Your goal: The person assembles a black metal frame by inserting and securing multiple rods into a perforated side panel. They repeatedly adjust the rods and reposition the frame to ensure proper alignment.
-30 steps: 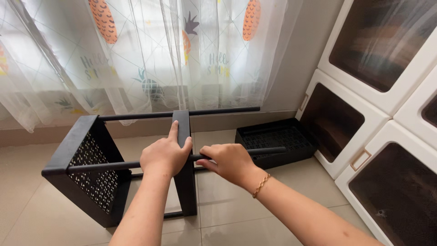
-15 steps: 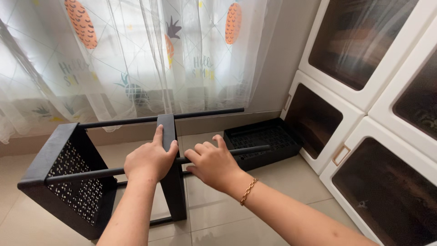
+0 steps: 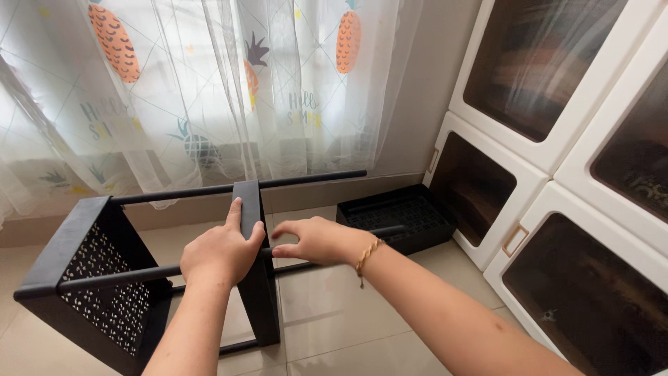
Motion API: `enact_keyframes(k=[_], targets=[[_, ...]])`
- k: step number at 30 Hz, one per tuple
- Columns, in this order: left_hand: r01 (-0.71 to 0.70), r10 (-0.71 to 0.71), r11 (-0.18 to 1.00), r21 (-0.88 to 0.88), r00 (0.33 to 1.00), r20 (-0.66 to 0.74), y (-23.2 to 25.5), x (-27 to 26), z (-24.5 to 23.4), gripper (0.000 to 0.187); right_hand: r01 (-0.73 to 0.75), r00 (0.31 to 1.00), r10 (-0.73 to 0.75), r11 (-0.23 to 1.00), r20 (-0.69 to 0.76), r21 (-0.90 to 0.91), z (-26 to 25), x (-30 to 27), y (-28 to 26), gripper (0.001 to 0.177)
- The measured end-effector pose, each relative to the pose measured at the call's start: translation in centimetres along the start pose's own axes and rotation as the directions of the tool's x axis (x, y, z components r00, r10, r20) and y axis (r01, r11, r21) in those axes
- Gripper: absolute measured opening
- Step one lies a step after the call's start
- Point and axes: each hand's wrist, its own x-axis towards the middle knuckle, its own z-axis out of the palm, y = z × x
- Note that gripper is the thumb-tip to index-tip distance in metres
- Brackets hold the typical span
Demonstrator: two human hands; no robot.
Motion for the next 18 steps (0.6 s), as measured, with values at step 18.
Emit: enact_keyframes(k=[18], targets=[[0.022,-0.022,1.0,-0.017,1.0,0.005,0.1,-0.6,0.1,0.078,-0.108,0.973,0.061,0.973,0.223,0.203,-1.2,0.5,-1.2,0.049]])
